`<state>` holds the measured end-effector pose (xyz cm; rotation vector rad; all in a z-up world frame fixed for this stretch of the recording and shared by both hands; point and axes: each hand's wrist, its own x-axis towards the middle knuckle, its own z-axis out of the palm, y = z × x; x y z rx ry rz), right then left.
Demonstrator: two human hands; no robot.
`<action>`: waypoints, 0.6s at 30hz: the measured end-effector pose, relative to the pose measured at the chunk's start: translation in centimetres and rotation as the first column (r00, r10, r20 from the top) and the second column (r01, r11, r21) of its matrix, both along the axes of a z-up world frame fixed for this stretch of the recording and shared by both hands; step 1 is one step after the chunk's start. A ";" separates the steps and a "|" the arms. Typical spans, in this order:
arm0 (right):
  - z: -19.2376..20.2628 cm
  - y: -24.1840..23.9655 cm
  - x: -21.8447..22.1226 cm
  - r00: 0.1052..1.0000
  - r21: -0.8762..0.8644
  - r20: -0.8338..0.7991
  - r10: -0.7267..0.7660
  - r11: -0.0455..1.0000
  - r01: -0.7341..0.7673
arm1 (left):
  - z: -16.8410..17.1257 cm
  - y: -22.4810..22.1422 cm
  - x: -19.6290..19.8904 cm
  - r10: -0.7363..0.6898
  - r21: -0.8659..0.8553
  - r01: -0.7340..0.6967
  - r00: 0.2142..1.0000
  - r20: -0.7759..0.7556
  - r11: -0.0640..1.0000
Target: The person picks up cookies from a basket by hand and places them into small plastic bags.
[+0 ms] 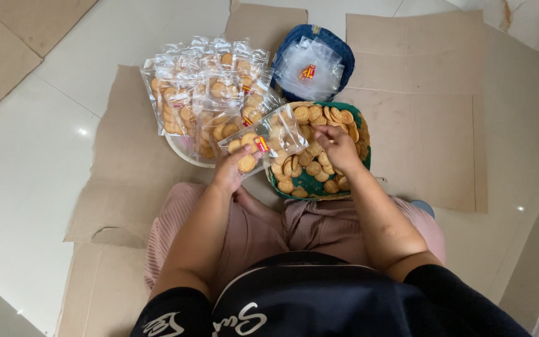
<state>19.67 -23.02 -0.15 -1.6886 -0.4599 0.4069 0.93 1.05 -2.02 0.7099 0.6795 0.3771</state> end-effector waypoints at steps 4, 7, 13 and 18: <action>0.6 0.3 -1.7 0.922 -0.842 0.141 0.361 0.533 -0.080 | -1.8 0.6 0.3 0.008 -0.006 -0.008 0.999 -0.034 1.000; 0.5 1.6 -3.2 0.881 -0.954 0.003 0.473 0.266 -0.139 | -1.3 0.7 0.4 -0.010 -0.034 0.009 0.999 -0.047 0.999; -2.2 1.8 -2.7 0.829 -0.986 0.015 0.559 0.146 -0.081 | -1.8 1.3 0.4 -0.013 -0.051 0.010 0.998 -0.065 0.999; -5.7 -0.5 0.7 0.844 -0.986 0.113 0.525 0.166 0.028 | -3.3 1.4 0.5 0.004 -0.063 -0.006 0.999 -0.036 0.998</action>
